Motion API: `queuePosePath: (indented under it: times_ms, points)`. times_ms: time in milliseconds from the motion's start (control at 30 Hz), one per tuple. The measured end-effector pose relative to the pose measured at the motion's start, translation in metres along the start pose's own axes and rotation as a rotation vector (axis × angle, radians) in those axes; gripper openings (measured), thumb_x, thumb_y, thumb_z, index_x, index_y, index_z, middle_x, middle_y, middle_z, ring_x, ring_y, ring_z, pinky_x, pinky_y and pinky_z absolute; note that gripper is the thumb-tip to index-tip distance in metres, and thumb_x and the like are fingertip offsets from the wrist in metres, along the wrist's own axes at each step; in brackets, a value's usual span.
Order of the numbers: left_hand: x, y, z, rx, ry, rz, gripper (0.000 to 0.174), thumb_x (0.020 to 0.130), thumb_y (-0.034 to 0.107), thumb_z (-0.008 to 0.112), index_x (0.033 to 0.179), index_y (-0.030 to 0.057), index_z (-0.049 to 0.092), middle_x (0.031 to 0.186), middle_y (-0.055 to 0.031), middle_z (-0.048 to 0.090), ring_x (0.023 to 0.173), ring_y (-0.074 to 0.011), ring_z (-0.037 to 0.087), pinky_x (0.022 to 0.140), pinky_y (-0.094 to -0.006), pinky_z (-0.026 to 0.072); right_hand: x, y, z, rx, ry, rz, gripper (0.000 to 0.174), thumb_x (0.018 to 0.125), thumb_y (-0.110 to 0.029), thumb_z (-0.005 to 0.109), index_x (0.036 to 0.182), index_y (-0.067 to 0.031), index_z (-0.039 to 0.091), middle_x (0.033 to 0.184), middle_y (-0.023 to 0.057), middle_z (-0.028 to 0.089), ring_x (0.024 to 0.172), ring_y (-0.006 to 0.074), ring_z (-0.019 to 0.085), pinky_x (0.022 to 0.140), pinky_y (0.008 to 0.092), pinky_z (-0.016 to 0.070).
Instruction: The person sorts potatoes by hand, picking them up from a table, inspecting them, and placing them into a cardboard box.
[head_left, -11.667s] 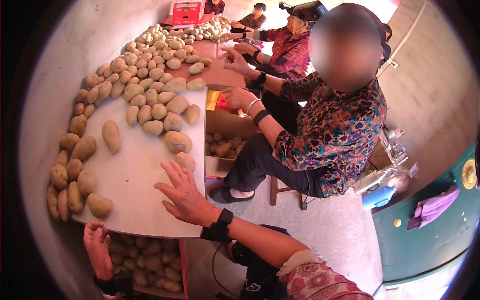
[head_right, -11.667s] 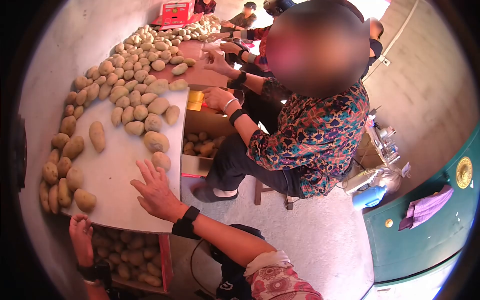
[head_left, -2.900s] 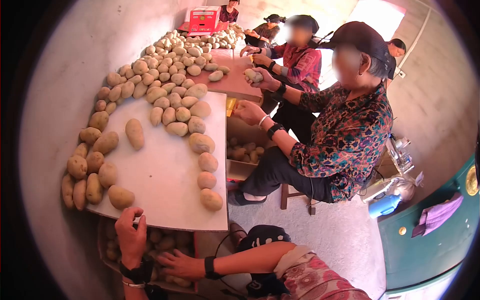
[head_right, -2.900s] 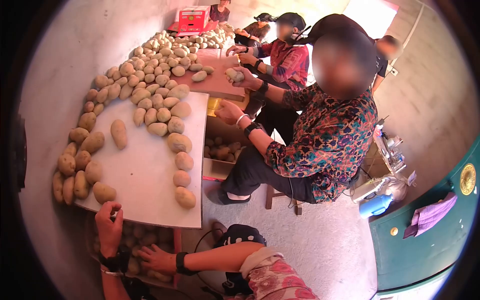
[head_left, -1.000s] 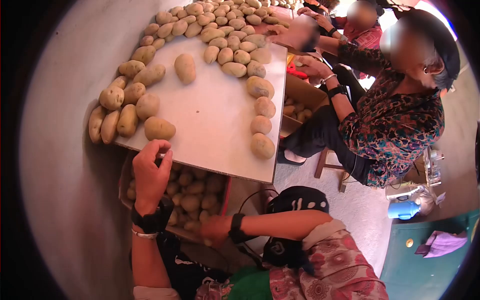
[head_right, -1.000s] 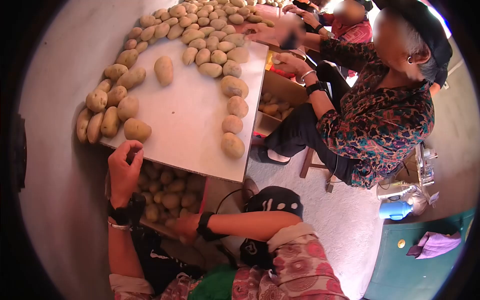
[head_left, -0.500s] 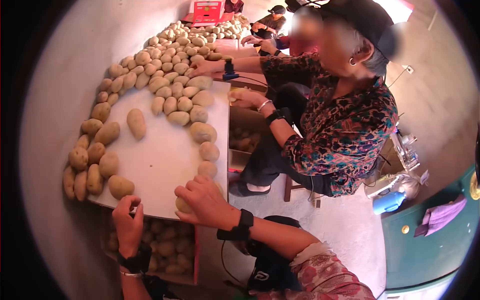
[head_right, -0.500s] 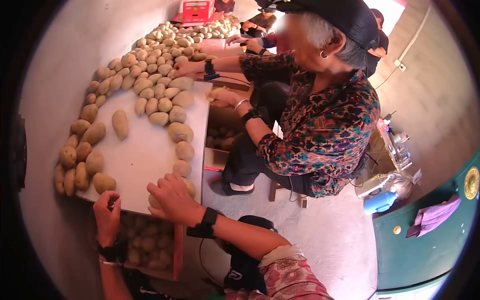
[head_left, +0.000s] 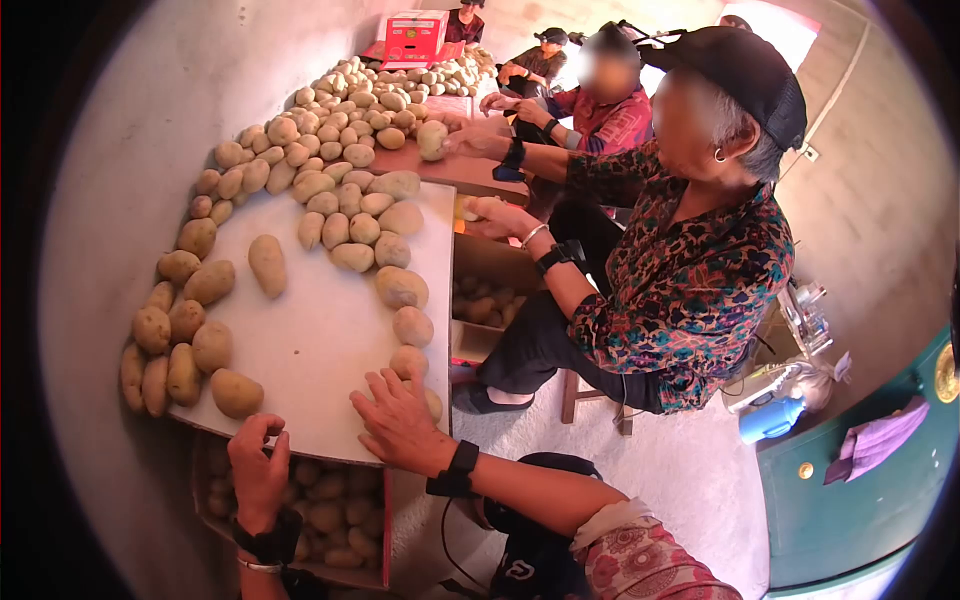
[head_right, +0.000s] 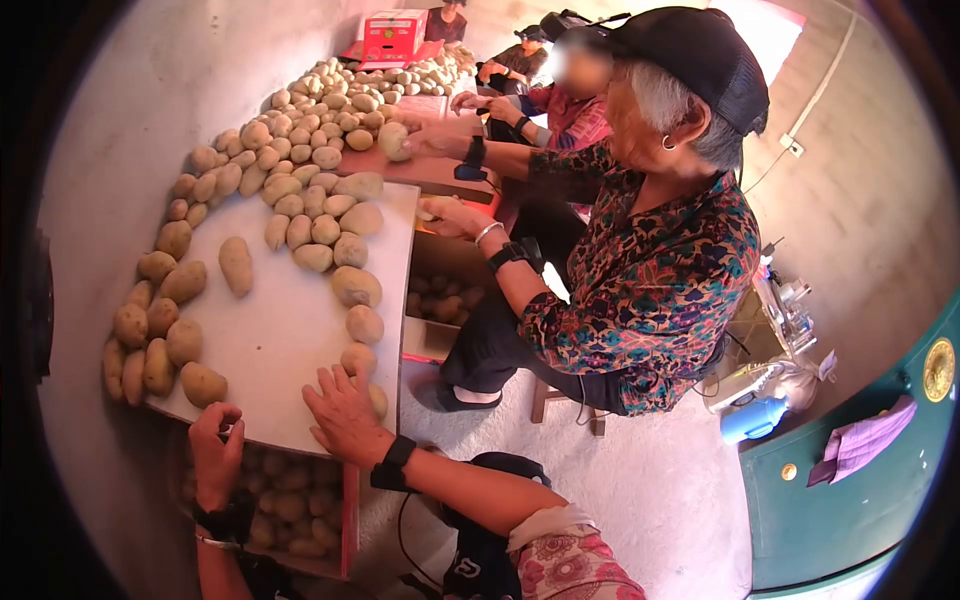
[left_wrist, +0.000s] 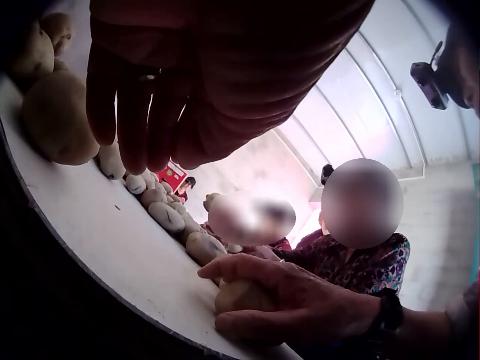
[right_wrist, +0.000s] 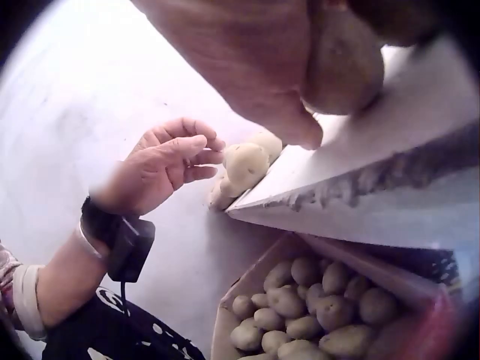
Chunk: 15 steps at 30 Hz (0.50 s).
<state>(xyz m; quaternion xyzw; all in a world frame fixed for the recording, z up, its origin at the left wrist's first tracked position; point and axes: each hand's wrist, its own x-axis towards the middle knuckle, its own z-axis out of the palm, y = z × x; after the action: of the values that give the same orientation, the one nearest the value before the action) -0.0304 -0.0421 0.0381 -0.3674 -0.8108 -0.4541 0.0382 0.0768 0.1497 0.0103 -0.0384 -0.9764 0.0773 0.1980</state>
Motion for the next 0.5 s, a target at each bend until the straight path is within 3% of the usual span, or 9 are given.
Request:
queuePosePath:
  times_ms: [200,433,500]
  points:
    - [0.005,-0.009,0.007,-0.014,-0.019,-0.016,0.01,0.074,-0.001,0.057,0.084,-0.0015,0.056,0.077,-0.0121,0.057,0.069,-0.0232,0.057,0.064,-0.0305,0.0445,0.003,0.001,-0.007,0.085,-0.005,-0.032,0.064,0.066,-0.032,0.072,0.12,-0.0072,0.048,0.134,0.024,0.035,0.125,0.04,0.033,0.098,0.0561,0.0254]
    - [0.003,-0.016,0.015,0.013,-0.043,0.022,0.01,0.075,-0.001,0.057,0.084,-0.0016,0.055,0.076,-0.0122,0.057,0.07,-0.0234,0.056,0.064,-0.0309,0.0442,0.0,-0.023,-0.004,0.335,0.176,-0.272,0.054,0.069,-0.023,0.068,0.116,-0.0054,0.051,0.131,0.0237,0.038,0.12,0.0413,0.038,0.095,0.0499,0.0327]
    - [0.002,-0.017,0.015,-0.002,-0.055,0.028,0.011,0.074,0.0,0.057,0.085,-0.0022,0.056,0.079,-0.0152,0.058,0.073,-0.0293,0.057,0.066,-0.0353,0.0447,-0.01,-0.038,0.013,0.522,0.194,-0.384,0.038,0.07,-0.016,0.063,0.104,-0.0017,0.054,0.126,0.0241,0.041,0.11,0.0392,0.046,0.09,0.0443,0.0383]
